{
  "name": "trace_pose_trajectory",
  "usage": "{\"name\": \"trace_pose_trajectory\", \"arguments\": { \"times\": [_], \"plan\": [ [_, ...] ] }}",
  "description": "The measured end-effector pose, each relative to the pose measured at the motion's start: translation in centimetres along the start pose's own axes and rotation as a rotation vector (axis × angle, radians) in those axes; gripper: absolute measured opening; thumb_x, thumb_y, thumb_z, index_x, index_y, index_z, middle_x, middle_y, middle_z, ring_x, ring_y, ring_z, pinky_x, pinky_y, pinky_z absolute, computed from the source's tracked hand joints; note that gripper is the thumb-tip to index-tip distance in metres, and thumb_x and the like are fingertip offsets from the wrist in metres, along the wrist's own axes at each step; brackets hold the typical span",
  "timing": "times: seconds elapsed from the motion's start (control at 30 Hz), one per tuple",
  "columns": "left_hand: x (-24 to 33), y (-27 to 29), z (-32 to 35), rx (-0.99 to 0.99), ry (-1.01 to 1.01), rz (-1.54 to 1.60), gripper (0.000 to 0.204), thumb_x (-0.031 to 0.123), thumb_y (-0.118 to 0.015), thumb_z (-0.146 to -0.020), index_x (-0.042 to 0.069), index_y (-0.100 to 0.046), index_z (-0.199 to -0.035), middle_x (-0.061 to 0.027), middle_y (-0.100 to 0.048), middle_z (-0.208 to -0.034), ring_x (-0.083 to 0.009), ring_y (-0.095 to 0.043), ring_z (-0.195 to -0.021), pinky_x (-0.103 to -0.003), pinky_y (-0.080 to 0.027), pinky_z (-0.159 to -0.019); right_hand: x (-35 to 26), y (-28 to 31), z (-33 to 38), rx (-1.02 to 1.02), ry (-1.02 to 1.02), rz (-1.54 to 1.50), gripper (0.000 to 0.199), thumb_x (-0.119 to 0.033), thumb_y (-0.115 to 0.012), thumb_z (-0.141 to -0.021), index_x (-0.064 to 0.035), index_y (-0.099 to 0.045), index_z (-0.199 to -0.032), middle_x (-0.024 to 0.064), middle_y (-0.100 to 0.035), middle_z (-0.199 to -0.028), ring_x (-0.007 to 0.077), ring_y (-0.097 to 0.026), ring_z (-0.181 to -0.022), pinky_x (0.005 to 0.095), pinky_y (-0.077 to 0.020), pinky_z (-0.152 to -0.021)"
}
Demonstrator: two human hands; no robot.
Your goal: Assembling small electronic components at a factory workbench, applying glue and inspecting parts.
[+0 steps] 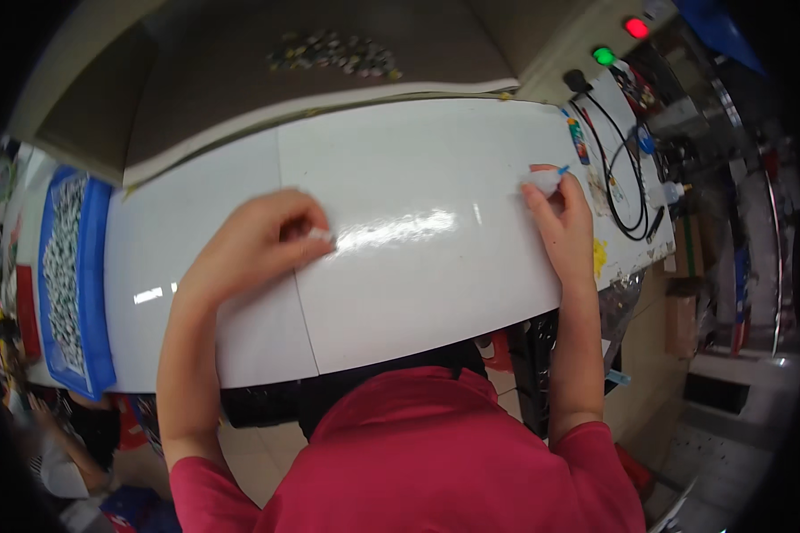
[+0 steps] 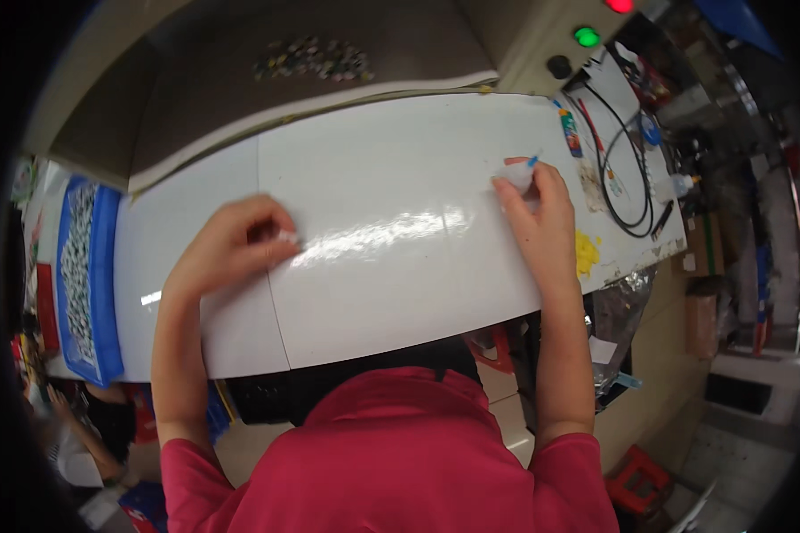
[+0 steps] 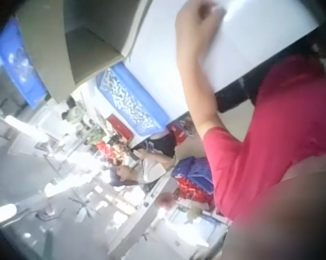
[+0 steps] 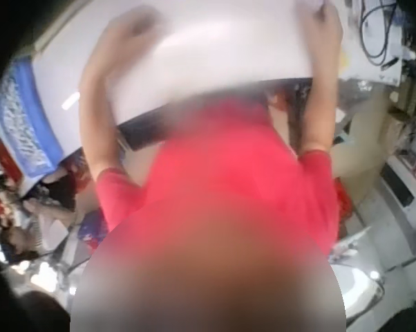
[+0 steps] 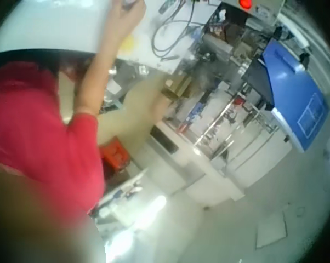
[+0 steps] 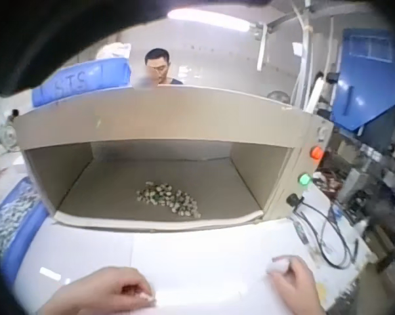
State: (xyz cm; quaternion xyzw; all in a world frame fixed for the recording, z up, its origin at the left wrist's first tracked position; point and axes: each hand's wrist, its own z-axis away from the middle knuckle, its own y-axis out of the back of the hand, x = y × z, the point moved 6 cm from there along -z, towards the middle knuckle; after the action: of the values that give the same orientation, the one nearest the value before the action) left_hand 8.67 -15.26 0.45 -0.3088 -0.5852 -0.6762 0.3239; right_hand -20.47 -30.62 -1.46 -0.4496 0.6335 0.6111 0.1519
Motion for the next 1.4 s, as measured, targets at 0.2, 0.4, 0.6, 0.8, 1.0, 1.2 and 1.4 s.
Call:
{"name": "trace_pose_trajectory", "arguments": {
  "times": [0.2,0.4,0.6,0.8,1.0,1.2,1.4],
  "plan": [
    [-3.1,-2.4,1.0,0.226,0.079,0.805,0.02,0.018,-0.063,-0.089,0.006,-0.059,-0.104,0.0019,-0.06,-0.091,-0.0062,-0.055,-0.08,-0.021,-0.047,-0.072,-5.0,-2.3,6.6,-0.149,0.062,-0.478,0.025,-0.003,-0.055,-0.089,0.0005,-0.049,-0.113,0.0104,-0.058,-0.11,0.0124,-0.054,-0.097,0.0253,-0.0436,-0.086],
    [-6.2,5.4,0.1,0.221,0.027,0.978,0.033,0.016,-0.064,-0.088,0.004,-0.055,-0.117,-0.0011,-0.062,-0.098,-0.0078,-0.059,-0.09,-0.024,-0.05,-0.08,-16.2,-14.1,0.0,-0.459,0.139,-0.529,0.026,0.002,-0.063,-0.082,-0.0036,-0.045,-0.101,0.0112,-0.058,-0.107,0.0147,-0.054,-0.098,0.0279,-0.0431,-0.087],
    [-8.1,6.3,1.6,0.137,0.023,0.915,0.031,0.014,-0.064,-0.088,0.001,-0.055,-0.115,-0.0033,-0.062,-0.097,-0.0076,-0.059,-0.087,-0.022,-0.05,-0.079,-18.7,-20.1,0.5,-0.468,0.106,-0.59,0.028,0.003,-0.063,-0.082,-0.0047,-0.043,-0.099,0.0057,-0.057,-0.097,0.0096,-0.053,-0.086,0.0229,-0.0452,-0.076],
    [-9.2,7.0,2.3,0.087,0.021,1.015,0.026,0.015,-0.062,-0.089,0.0,-0.057,-0.11,-0.0033,-0.061,-0.094,-0.0074,-0.059,-0.085,-0.022,-0.05,-0.078,-19.1,-21.9,0.6,-0.431,0.029,-0.669,0.028,0.005,-0.06,-0.082,-0.0066,-0.04,-0.097,0.0046,-0.055,-0.092,0.0077,-0.051,-0.081,0.0215,-0.0441,-0.071],
    [-9.7,7.2,2.6,0.088,0.073,0.933,0.024,0.019,-0.061,-0.091,0.001,-0.057,-0.106,-0.0031,-0.062,-0.093,-0.0076,-0.059,-0.086,-0.023,-0.05,-0.078,-19.2,-22.2,1.1,-0.428,-0.004,-0.628,0.025,0.0,-0.062,-0.085,-0.0063,-0.045,-0.102,0.0023,-0.055,-0.093,0.0058,-0.05,-0.079,0.0209,-0.0433,-0.069],
    [-9.3,6.7,2.8,0.087,-0.023,0.937,0.026,0.019,-0.061,-0.091,0.0,-0.055,-0.108,-0.002,-0.06,-0.091,-0.0068,-0.058,-0.085,-0.022,-0.05,-0.079,-19.5,-21.9,1.2,-0.413,0.055,-0.466,0.013,-0.006,-0.062,-0.087,-0.0052,-0.054,-0.098,-0.0002,-0.058,-0.086,0.0046,-0.052,-0.074,0.0201,-0.0425,-0.065],
    [-9.4,6.9,2.9,-0.004,0.013,0.869,0.028,0.017,-0.064,-0.088,0.0,-0.055,-0.109,-0.0034,-0.061,-0.094,-0.0074,-0.059,-0.085,-0.021,-0.05,-0.078,-19.1,-21.6,1.0,-0.39,0.008,-0.53,0.01,-0.006,-0.062,-0.087,-0.0052,-0.055,-0.094,-0.0009,-0.058,-0.084,0.0043,-0.051,-0.073,0.0197,-0.0419,-0.063]
  ]
}}
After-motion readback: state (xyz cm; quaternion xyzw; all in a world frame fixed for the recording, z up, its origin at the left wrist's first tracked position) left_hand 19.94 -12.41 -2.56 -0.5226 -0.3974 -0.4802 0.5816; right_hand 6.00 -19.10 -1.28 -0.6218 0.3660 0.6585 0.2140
